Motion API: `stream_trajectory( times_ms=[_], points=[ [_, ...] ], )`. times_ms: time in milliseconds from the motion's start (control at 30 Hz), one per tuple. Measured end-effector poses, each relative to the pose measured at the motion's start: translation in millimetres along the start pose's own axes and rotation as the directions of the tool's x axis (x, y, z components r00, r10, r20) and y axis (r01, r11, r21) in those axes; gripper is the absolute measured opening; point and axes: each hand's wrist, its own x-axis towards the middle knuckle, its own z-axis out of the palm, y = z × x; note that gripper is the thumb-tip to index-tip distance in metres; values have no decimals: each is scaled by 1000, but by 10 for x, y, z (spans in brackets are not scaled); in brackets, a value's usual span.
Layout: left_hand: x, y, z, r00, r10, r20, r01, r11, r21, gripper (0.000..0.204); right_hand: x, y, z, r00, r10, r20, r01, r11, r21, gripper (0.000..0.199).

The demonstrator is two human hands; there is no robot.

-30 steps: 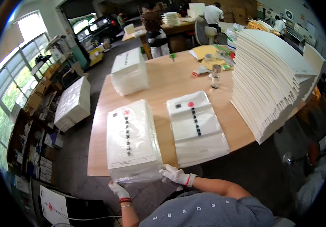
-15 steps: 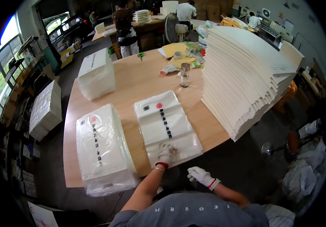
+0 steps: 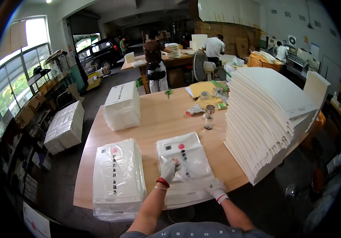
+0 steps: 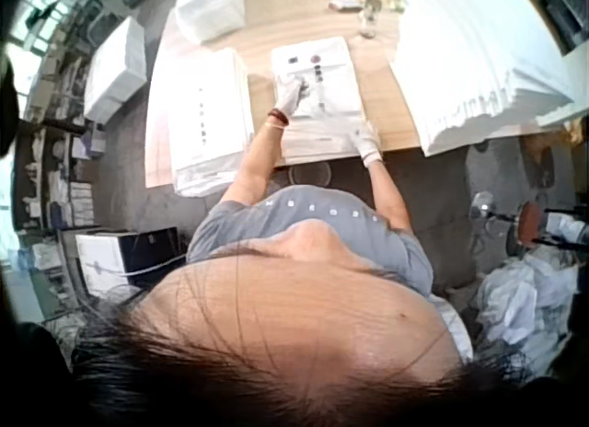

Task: The person repeatedly picks up white rectangular items from a stack, places them into clear plastic bags, and stacks the filled bags on the table. The person wears white gloves and works at a wooden table in a workshop environment.

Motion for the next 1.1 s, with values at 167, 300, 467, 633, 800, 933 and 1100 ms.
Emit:
stream_trajectory(
  times_ms=[167,300,467,633,800,933,1100],
  points=[
    [-70,377,284,987,-97,127,59,958,280,18,315,-1080,-173,652,-368,-663,638,739,217,24],
    [-235,1037,654,970,68,234,-141,939,314,27,744,-978,52,980,-71,185,28,974,225,19],
    [-274,740,646,936,244,255,-353,663,660,36,442,-601,10,887,-456,-68,461,868,186,26],
    [-640,818,686,672,646,363,-482,8,876,49,-240,-839,-2709,854,-476,-208,515,722,463,23],
    [-1017,1139,805,608,691,392,-460,-97,883,50,-51,-608,-4628,640,-676,-365,335,673,-660,60],
    [-1114,1124,925,669,602,437,-676,247,694,41,131,-323,-4874,903,-361,-233,314,925,-214,74],
    [-1214,1408,1356,563,469,681,-812,468,349,28,218,-363,-4846,653,-611,-448,247,730,-637,24]
  ],
)
